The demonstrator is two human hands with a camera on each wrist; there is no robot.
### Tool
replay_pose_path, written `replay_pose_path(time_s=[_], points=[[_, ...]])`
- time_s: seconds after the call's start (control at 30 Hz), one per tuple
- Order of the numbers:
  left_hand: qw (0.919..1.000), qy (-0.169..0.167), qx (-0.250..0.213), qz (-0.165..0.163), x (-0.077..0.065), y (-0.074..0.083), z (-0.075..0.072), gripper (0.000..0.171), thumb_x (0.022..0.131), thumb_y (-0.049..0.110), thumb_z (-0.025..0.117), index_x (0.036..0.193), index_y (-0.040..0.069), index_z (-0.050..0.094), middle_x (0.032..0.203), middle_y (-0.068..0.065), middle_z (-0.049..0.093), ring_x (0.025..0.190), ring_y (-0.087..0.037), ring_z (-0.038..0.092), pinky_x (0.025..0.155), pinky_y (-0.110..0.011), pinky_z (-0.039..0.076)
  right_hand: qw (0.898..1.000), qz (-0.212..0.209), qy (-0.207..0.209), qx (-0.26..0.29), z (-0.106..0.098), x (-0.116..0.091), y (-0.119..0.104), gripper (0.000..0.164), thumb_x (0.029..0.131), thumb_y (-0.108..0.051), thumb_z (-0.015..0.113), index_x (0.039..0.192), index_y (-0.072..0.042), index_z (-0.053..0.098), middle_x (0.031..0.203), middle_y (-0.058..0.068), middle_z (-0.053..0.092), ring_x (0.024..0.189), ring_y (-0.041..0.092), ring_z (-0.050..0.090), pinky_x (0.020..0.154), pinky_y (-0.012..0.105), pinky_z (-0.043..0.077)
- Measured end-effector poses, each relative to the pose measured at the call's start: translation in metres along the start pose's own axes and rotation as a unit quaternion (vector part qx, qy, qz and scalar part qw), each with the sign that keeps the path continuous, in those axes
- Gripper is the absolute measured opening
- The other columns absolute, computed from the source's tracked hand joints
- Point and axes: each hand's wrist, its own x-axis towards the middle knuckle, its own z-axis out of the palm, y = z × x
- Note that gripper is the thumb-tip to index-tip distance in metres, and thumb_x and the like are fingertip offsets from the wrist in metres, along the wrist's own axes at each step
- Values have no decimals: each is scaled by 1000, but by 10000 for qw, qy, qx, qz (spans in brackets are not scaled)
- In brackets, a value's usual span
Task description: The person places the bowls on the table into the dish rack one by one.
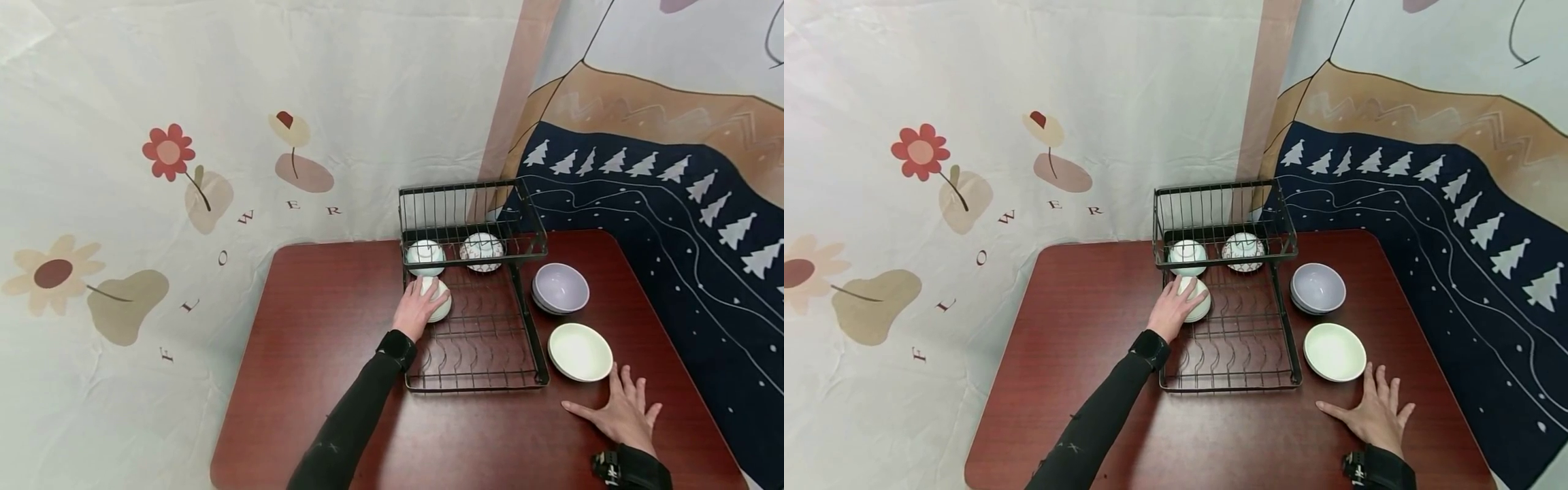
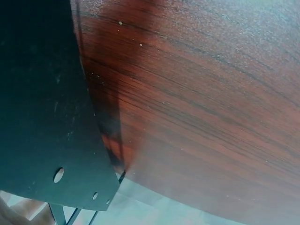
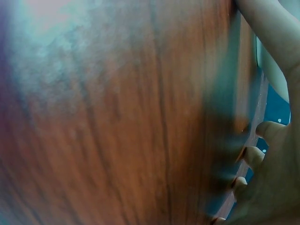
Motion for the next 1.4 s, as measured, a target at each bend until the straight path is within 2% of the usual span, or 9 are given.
replay_pose_path(time_s=[0.47, 0.67, 0.83, 0.97, 1.07, 1.17, 1.27, 1.33, 1.4], points=[[9997, -215, -66, -117, -1, 0, -4, 73, 104, 14, 76, 165, 44, 48, 172, 0, 49, 158, -32, 53, 129, -40, 46, 10000, -17, -2, -17, 0, -1, 0, 158, 76, -69, 91, 172, 5, -10, 175, 42, -15, 160, 67, -24, 116, 94, -16], [9997, -193, -77, -106, -3, -1, -2, 76, 104, 15, 77, 167, 43, 46, 175, 0, 46, 160, -32, 50, 131, -39, 43, 10000, -20, -31, -25, 0, -1, -2, 157, 76, -70, 90, 172, 5, -11, 174, 42, -16, 160, 67, -24, 116, 94, -16], [9990, -83, -434, -42, -6, -2, -3, 82, 103, 11, 78, 171, 38, 42, 181, 1, 38, 164, -34, 44, 135, -40, 38, 9999, 106, -119, -19, -2, -2, -3, 158, 76, -70, 90, 172, 4, -12, 174, 43, -17, 160, 66, -26, 117, 93, -17], [9980, -101, -613, 124, -11, -5, -8, 93, 99, 21, 86, 175, 32, 34, 184, 1, 32, 167, -32, 40, 138, -43, 33, 9997, 157, -165, 1, -1, -2, -2, 160, 75, -70, 91, 172, 4, -12, 173, 42, -18, 160, 65, -27, 117, 92, -18], [9970, -127, -740, 201, -15, -9, -16, 96, 97, 21, 87, 176, 30, 32, 183, 1, 33, 168, -28, 39, 139, -45, 31, 9999, 104, -133, 19, 0, -2, 0, 161, 74, -72, 91, 172, 3, -12, 174, 42, -18, 159, 66, -27, 116, 93, -18], [9947, 183, -956, 323, -21, -15, -24, 84, 99, 15, 80, 172, 28, 41, 177, 2, 46, 163, -23, 46, 136, -44, 36, 10000, 39, -61, 24, 1, -2, 2, 161, 74, -73, 91, 172, 4, -11, 174, 43, -17, 160, 66, -27, 115, 94, -17], [9884, 814, -1223, 396, -28, -23, -30, 66, 100, 16, 77, 162, 25, 56, 163, 1, 63, 152, -20, 59, 128, -39, 46, 10000, 46, -39, -14, 1, -2, 3, 160, 74, -72, 91, 172, 5, -10, 174, 43, -16, 160, 66, -26, 115, 94, -16], [9816, 1236, -1423, 291, -35, -29, -32, 59, 98, 19, 79, 155, 23, 64, 154, 0, 70, 144, -21, 65, 123, -37, 51, 10000, 65, -68, -35, 0, -2, 3, 160, 75, -72, 91, 172, 5, -10, 174, 43, -17, 159, 66, -27, 116, 94, -16], [9734, 1544, -1691, 45, -43, -36, -34, 55, 96, 22, 82, 150, 20, 69, 148, -2, 73, 138, -22, 68, 118, -37, 55, 9999, 82, -87, -58, -1, -1, 3, 160, 75, -72, 91, 171, 6, -10, 174, 43, -17, 159, 66, -27, 116, 94, -16]])
